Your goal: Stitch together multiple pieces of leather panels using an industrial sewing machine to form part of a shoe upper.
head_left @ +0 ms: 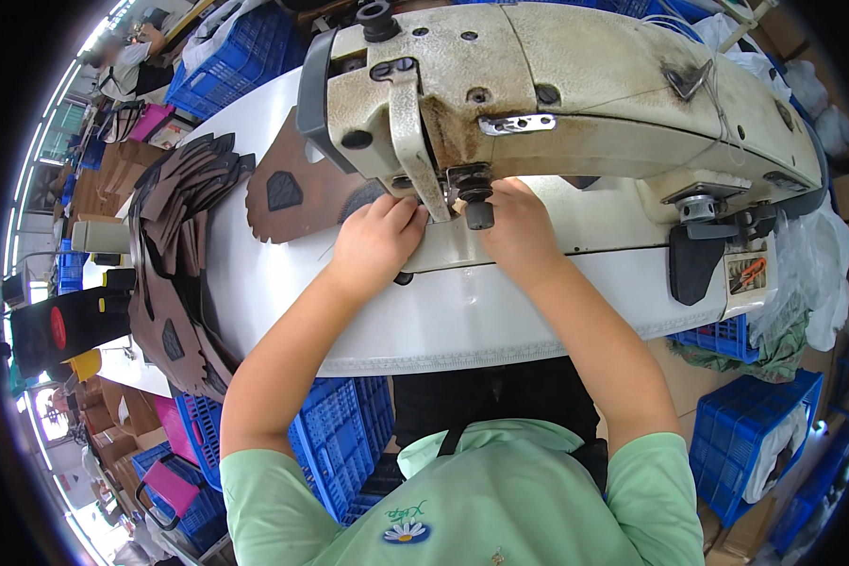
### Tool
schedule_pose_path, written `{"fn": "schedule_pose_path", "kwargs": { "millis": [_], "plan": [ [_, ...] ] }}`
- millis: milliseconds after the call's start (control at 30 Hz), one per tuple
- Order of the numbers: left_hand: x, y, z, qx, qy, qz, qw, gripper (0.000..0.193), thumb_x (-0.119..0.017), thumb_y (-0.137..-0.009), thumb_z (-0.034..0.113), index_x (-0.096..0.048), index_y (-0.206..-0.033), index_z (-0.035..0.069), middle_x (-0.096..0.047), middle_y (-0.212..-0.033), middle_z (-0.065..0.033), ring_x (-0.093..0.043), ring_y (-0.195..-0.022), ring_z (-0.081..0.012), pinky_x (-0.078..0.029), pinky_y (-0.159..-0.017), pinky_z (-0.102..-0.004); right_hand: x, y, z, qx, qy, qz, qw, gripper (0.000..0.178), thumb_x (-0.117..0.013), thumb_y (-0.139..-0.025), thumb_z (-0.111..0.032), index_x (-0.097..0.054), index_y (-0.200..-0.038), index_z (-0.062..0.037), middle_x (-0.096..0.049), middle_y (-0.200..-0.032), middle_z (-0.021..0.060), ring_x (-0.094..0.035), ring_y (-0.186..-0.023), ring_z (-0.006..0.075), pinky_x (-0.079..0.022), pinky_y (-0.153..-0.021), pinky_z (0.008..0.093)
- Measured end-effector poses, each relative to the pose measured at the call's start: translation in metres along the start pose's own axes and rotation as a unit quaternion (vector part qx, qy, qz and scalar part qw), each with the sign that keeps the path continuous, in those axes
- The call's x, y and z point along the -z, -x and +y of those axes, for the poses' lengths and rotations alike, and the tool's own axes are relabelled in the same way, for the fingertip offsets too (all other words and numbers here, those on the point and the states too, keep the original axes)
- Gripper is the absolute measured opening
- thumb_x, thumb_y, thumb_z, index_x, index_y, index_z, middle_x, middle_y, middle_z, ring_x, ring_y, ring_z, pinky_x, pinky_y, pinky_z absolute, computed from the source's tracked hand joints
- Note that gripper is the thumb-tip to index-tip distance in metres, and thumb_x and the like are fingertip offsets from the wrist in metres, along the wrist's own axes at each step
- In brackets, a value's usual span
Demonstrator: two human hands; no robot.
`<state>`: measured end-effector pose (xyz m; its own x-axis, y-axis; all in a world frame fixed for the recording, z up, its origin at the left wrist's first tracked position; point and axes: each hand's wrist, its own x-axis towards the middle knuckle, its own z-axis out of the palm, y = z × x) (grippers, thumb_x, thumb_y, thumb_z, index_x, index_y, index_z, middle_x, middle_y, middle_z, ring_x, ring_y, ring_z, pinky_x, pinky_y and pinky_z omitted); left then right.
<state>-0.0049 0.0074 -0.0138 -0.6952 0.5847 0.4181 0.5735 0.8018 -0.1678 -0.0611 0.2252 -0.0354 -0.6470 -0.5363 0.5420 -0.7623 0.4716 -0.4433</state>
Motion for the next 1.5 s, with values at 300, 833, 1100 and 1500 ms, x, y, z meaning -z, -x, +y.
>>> {"fn": "schedule_pose_path", "kwargs": {
  "millis": [300, 833, 1100, 1500],
  "plan": [
    [-0.003, -0.002, 0.001, 0.037, -0.006, 0.003, 0.999, 0.009, -0.069, -0.081, 0.011, -0.07, -0.089, 0.006, -0.063, -0.097, -0.0023, -0.06, -0.091, -0.0187, -0.055, -0.066, -0.0325, 0.001, -0.005, -0.007, -0.027, -0.007, 0.014, 1.0, 0.005, -0.064, -0.074, -0.007, -0.068, -0.077, -0.0044, -0.069, -0.094, 0.0048, -0.064, -0.099, 0.0224, -0.05, -0.085, 0.0382],
    [-0.015, -0.005, -0.004, 0.071, 0.021, 0.003, 0.997, 0.007, -0.068, -0.082, 0.011, -0.071, -0.088, 0.007, -0.064, -0.101, -0.0024, -0.062, -0.093, -0.0229, -0.056, -0.069, -0.0359, 0.005, -0.01, -0.006, -0.082, -0.027, -0.017, 0.996, 0.016, -0.061, -0.071, 0.003, -0.07, -0.082, -0.0045, -0.069, -0.094, 0.0071, -0.064, -0.095, 0.0296, -0.051, -0.085, 0.0398],
    [-0.015, -0.004, -0.008, 0.062, 0.032, -0.005, 0.998, 0.009, -0.069, -0.083, 0.013, -0.074, -0.091, 0.012, -0.066, -0.082, -0.0072, -0.066, -0.077, -0.0296, -0.052, -0.062, -0.0431, 0.002, -0.006, -0.001, -0.094, -0.028, -0.038, 0.994, 0.018, -0.062, -0.073, 0.001, -0.071, -0.088, -0.005, -0.071, -0.094, 0.0094, -0.065, -0.095, 0.0327, -0.053, -0.085, 0.0405],
    [-0.018, -0.004, -0.005, 0.071, 0.042, 0.025, 0.996, 0.016, -0.068, -0.066, 0.009, -0.073, -0.08, 0.013, -0.066, -0.095, -0.0009, -0.063, -0.09, -0.0241, -0.056, -0.07, -0.037, 0.006, -0.008, -0.002, -0.077, -0.005, -0.032, 0.997, 0.02, -0.058, -0.074, 0.002, -0.069, -0.088, -0.0058, -0.069, -0.09, 0.0072, -0.065, -0.091, 0.0309, -0.052, -0.082, 0.0398]
  ]
}}
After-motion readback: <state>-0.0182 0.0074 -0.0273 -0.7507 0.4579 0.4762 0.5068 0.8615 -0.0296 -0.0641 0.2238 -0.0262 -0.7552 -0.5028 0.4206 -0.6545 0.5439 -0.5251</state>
